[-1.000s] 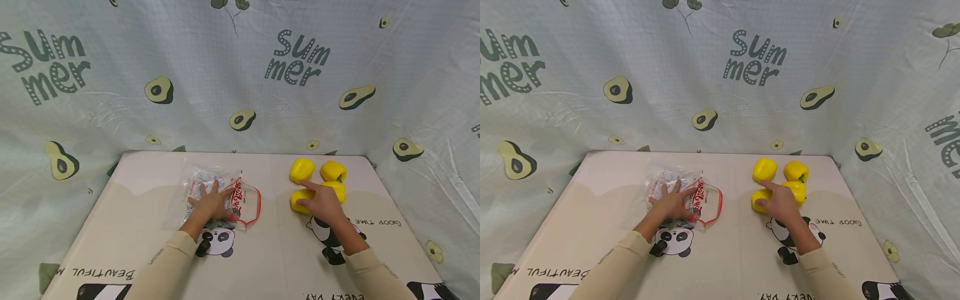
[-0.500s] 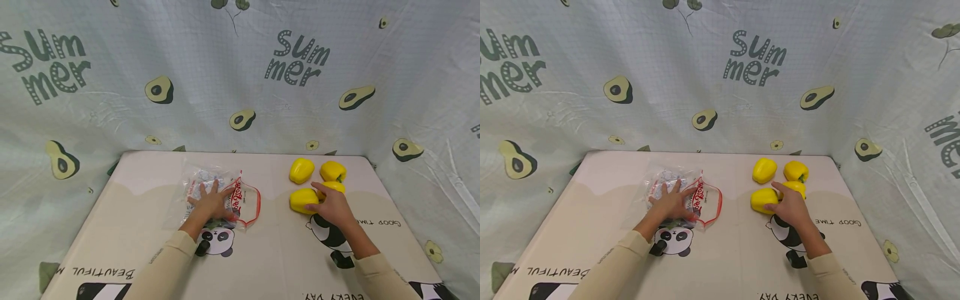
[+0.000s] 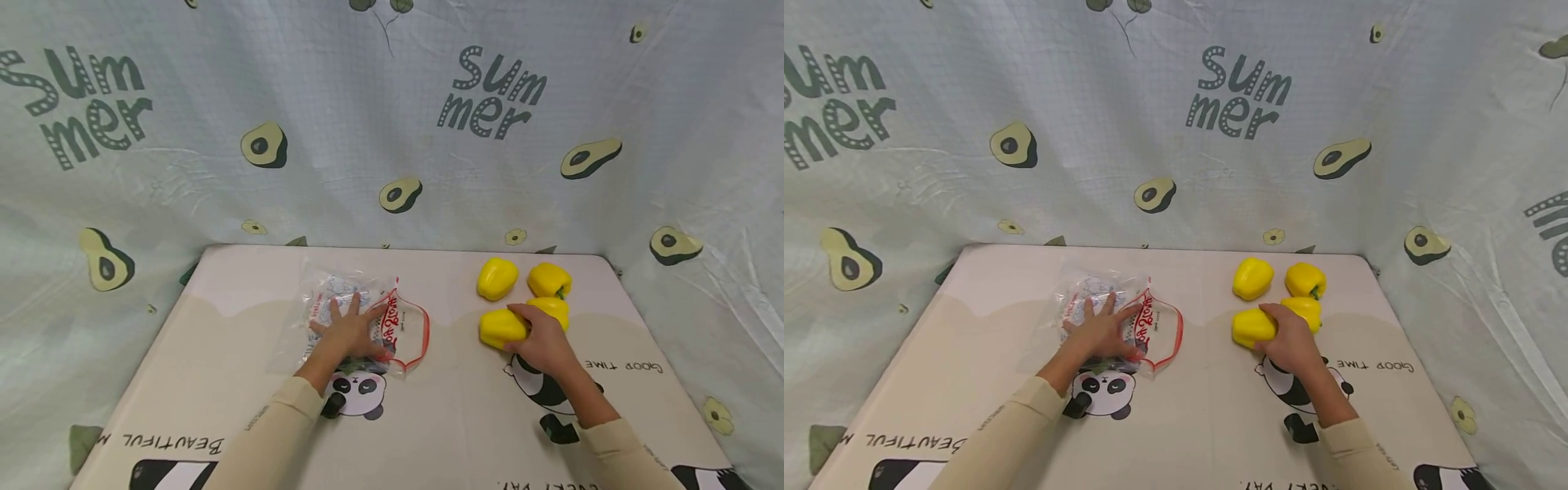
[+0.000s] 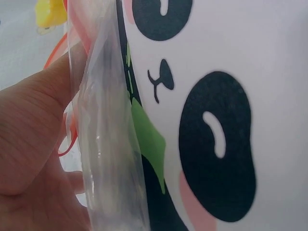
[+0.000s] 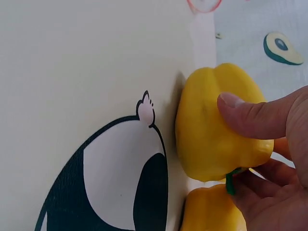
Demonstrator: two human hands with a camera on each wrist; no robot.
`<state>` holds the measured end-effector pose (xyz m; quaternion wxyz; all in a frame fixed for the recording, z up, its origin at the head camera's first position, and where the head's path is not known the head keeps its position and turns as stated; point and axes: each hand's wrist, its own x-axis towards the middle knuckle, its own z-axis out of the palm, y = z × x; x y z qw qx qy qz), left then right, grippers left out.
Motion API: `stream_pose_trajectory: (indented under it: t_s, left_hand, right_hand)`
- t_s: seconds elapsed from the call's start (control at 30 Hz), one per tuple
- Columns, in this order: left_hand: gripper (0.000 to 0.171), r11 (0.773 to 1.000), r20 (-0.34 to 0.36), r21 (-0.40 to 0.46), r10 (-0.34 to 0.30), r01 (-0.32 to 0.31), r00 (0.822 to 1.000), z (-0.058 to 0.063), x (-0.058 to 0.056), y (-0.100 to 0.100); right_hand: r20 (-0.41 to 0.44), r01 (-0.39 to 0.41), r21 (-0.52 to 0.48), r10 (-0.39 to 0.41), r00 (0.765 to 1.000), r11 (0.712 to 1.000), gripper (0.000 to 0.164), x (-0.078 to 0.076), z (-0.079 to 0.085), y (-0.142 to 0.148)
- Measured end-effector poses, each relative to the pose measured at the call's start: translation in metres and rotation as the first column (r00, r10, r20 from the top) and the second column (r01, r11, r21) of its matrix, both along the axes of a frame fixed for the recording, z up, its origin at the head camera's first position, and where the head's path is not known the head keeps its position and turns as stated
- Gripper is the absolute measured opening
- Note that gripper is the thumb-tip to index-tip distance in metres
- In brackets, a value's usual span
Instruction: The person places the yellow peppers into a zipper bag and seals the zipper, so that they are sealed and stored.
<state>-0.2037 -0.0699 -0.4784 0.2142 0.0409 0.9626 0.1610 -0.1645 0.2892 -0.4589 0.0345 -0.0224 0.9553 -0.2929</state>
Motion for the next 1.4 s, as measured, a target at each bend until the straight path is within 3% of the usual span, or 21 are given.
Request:
stream_pose_trajectory:
  t_s: [0.47,1.4]
  left_hand:
    - [0.106,1.000,0.003,0.000,0.009,-0.009,1.000,-0.003,0.000,0.001]
    - [0.110,1.000,0.004,-0.005,0.008,-0.008,1.000,0.002,0.004,0.001]
  right_hand:
    - [-0.017,0.041,-0.053,-0.042,0.999,0.998,0.072,0.001,0.005,-0.008]
    - [-0.075,-0.021,-0.105,0.013,0.997,0.994,0.070,-0.009,-0.001,-0.029]
